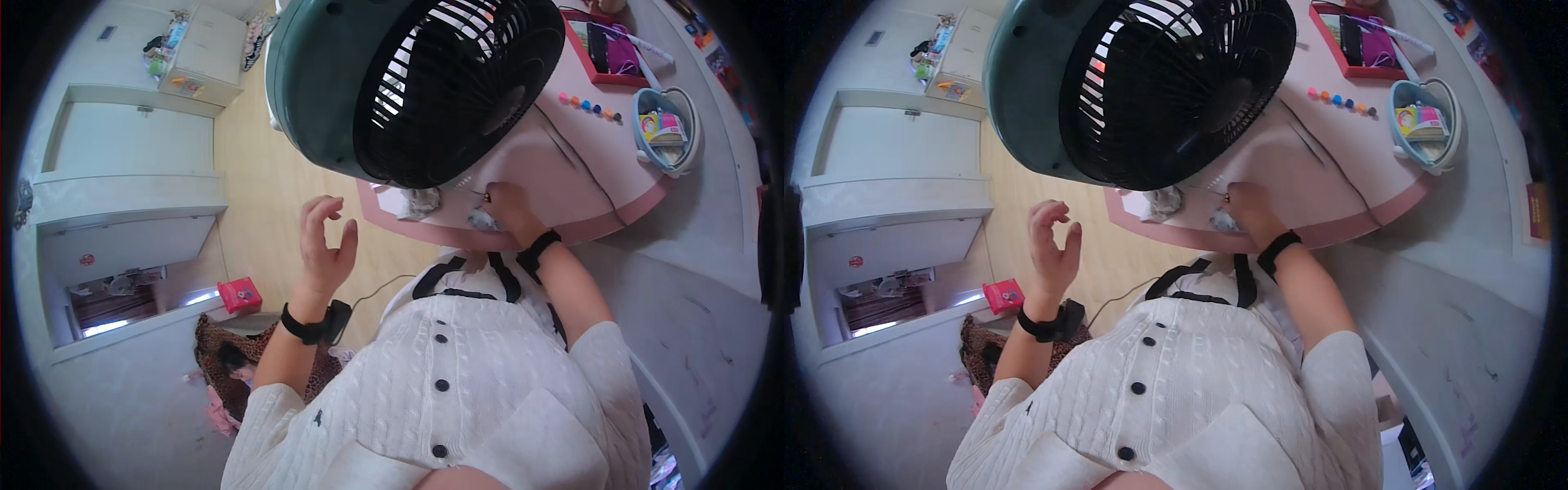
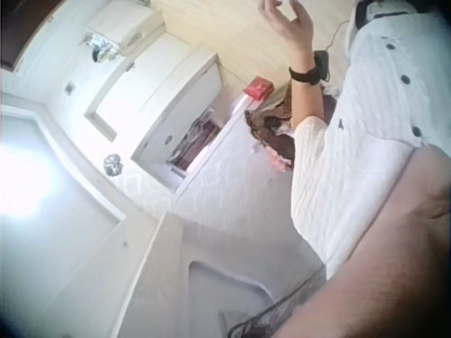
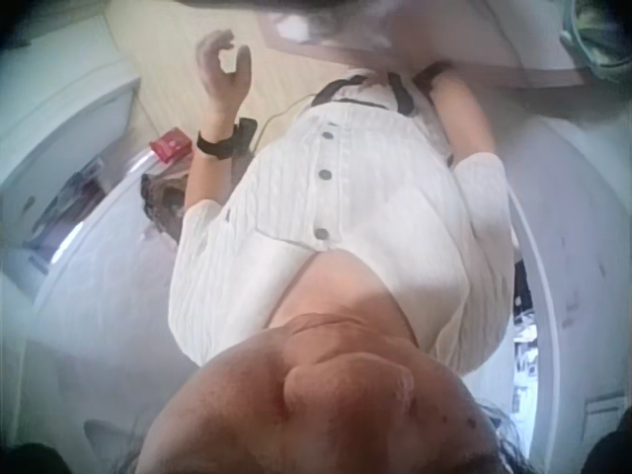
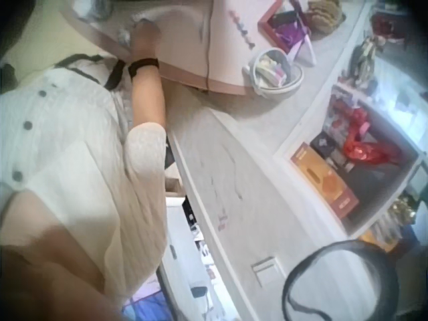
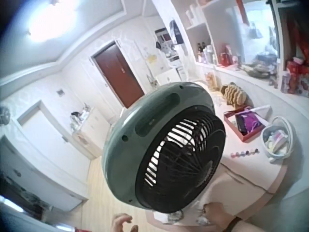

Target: The person uses a screwdriver to remove screws from the front grille of a green portable fan. They detach the grille, set it aside, and continue to unscrew and adjust components on the fan body.

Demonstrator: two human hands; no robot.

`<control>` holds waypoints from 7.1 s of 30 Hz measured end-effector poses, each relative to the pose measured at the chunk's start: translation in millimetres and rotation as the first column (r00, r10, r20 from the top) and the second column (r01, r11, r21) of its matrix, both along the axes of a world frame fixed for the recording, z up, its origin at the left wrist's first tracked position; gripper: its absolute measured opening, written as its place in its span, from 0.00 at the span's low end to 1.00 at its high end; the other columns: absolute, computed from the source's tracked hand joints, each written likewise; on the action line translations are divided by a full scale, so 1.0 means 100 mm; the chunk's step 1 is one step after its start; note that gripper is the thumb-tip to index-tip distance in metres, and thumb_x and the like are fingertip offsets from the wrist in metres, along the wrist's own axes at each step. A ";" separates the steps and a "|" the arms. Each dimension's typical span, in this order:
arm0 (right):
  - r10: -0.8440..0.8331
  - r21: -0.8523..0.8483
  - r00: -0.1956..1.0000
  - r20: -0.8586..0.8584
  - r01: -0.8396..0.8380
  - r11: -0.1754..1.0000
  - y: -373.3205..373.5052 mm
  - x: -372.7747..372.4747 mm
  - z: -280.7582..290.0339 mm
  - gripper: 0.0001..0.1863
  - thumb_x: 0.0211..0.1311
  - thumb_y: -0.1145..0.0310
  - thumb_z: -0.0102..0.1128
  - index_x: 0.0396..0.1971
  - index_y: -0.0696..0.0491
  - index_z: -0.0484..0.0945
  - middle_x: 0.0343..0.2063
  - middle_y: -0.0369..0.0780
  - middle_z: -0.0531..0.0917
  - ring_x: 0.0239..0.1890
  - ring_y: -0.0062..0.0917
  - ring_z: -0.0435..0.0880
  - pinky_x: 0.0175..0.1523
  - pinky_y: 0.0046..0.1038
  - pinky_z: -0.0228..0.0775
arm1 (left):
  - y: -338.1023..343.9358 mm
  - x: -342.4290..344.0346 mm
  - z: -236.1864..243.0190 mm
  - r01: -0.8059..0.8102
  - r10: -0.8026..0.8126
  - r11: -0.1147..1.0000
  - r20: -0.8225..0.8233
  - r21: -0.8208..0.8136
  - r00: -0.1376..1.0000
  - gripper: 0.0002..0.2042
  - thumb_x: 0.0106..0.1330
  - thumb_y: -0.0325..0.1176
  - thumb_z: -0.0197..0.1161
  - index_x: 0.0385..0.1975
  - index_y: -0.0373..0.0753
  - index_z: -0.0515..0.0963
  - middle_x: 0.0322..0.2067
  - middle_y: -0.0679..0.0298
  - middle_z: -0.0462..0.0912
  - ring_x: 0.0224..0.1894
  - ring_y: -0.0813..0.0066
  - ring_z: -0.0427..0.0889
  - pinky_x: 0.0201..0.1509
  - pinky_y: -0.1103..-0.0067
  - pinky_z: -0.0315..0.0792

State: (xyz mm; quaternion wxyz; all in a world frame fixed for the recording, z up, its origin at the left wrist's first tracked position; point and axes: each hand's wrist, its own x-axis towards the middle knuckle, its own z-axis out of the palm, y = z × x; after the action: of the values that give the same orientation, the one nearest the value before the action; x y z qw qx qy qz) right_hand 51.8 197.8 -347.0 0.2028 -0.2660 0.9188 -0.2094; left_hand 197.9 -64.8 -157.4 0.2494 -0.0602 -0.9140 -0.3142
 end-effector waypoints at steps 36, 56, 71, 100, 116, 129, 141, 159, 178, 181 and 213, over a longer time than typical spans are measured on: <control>0.241 -0.934 0.931 0.274 0.197 0.299 0.28 0.21 2.21 0.10 0.64 0.71 0.53 0.42 0.58 0.70 0.32 0.41 0.77 0.33 0.27 0.78 0.40 0.26 0.70 | 0.98 -0.77 1.06 -0.084 -0.266 0.199 0.137 0.976 0.954 0.08 0.71 0.26 0.52 0.46 0.32 0.75 0.43 0.52 0.81 0.29 0.75 0.81 0.31 0.83 0.75; 0.218 -0.942 0.944 0.249 0.184 0.282 0.21 0.22 2.19 0.09 0.63 0.71 0.54 0.41 0.58 0.71 0.29 0.43 0.79 0.31 0.30 0.81 0.37 0.28 0.71 | 1.00 -0.75 1.05 -0.069 -0.227 0.316 0.146 0.946 0.963 0.10 0.70 0.26 0.55 0.48 0.33 0.74 0.43 0.52 0.81 0.29 0.75 0.80 0.30 0.83 0.75; 0.151 -0.952 0.952 0.266 0.234 0.199 0.08 0.30 2.12 0.12 0.56 0.78 0.62 0.40 0.55 0.73 0.32 0.40 0.78 0.31 0.25 0.78 0.38 0.24 0.70 | 1.01 -0.77 1.08 -0.029 -0.188 0.414 0.117 0.910 0.975 0.16 0.69 0.25 0.55 0.55 0.32 0.67 0.45 0.48 0.81 0.28 0.71 0.83 0.30 0.82 0.76; 0.000 -0.950 0.972 0.235 0.230 0.210 -0.15 0.25 2.11 0.12 0.56 0.77 0.63 0.39 0.56 0.73 0.31 0.39 0.78 0.33 0.25 0.78 0.41 0.25 0.71 | 0.30 -0.82 1.14 -0.129 0.078 0.970 -0.237 -0.207 0.968 0.30 0.59 0.29 0.67 0.60 0.34 0.62 0.55 0.55 0.65 0.57 0.66 0.66 0.59 0.73 0.62; -0.186 -0.910 0.954 0.236 0.284 0.304 -0.30 0.28 2.33 0.11 0.56 0.79 0.61 0.39 0.58 0.73 0.29 0.40 0.79 0.31 0.25 0.79 0.38 0.25 0.71 | 0.13 -1.17 1.01 0.017 -0.011 0.999 -0.107 0.052 0.994 0.42 0.52 0.28 0.68 0.66 0.32 0.51 0.57 0.52 0.63 0.56 0.61 0.68 0.60 0.70 0.65; -0.243 -0.855 0.956 0.165 0.262 0.448 -0.27 0.31 2.49 0.11 0.56 0.77 0.62 0.39 0.57 0.73 0.32 0.38 0.78 0.34 0.23 0.76 0.42 0.23 0.68 | 0.06 -1.18 0.95 0.017 -0.014 1.000 -0.165 0.016 0.986 0.41 0.50 0.30 0.70 0.64 0.31 0.56 0.57 0.49 0.64 0.59 0.56 0.66 0.62 0.68 0.61; -0.270 -0.837 0.961 0.055 0.192 0.513 -0.24 0.26 2.58 0.11 0.54 0.79 0.61 0.38 0.57 0.72 0.29 0.42 0.79 0.32 0.30 0.80 0.40 0.27 0.71 | 0.06 -1.19 0.94 0.018 -0.018 1.000 -0.174 -0.004 0.985 0.40 0.50 0.30 0.70 0.64 0.31 0.57 0.56 0.50 0.66 0.58 0.55 0.66 0.61 0.67 0.62; -0.245 -0.803 0.968 -0.051 0.106 0.586 -0.20 0.17 2.68 0.09 0.55 0.77 0.60 0.36 0.58 0.72 0.30 0.44 0.79 0.32 0.36 0.81 0.37 0.31 0.71 | 0.07 -1.19 0.95 0.020 -0.014 0.999 -0.169 0.030 0.985 0.39 0.50 0.29 0.70 0.63 0.31 0.58 0.53 0.50 0.67 0.55 0.55 0.68 0.59 0.67 0.63; -0.350 -0.560 0.828 -0.438 0.053 0.827 -0.23 0.22 2.89 0.11 0.52 0.74 0.64 0.33 0.54 0.71 0.30 0.41 0.79 0.30 0.40 0.80 0.33 0.35 0.70 | 0.10 -1.20 0.96 -0.010 -0.032 0.991 -0.317 -0.132 0.948 0.36 0.51 0.30 0.69 0.62 0.34 0.62 0.53 0.52 0.70 0.56 0.57 0.70 0.60 0.69 0.65; -0.311 -0.512 0.786 -0.534 -0.008 0.859 -0.23 0.24 2.92 0.09 0.53 0.74 0.64 0.31 0.54 0.72 0.29 0.40 0.79 0.29 0.40 0.80 0.33 0.35 0.70 | 0.10 -1.22 0.95 -0.002 -0.035 0.994 -0.341 -0.107 0.939 0.38 0.46 0.29 0.70 0.62 0.34 0.62 0.53 0.48 0.69 0.54 0.49 0.70 0.58 0.65 0.67; -0.133 -0.314 0.681 -0.720 -0.149 0.938 -0.22 0.05 2.95 0.06 0.58 0.72 0.60 0.27 0.54 0.72 0.22 0.41 0.74 0.23 0.36 0.77 0.27 0.32 0.68 | 0.17 -1.28 1.16 -0.122 0.052 0.963 -0.278 -0.241 0.959 0.46 0.40 0.42 0.76 0.63 0.39 0.62 0.39 0.50 0.68 0.45 0.51 0.69 0.49 0.66 0.69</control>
State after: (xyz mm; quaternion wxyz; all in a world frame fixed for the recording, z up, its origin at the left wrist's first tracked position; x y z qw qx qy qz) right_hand 56.6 175.5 -52.0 -0.2303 -0.3629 0.8695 -0.2434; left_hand 69.5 -48.1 -41.7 0.3749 -0.0932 -0.9064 -0.1712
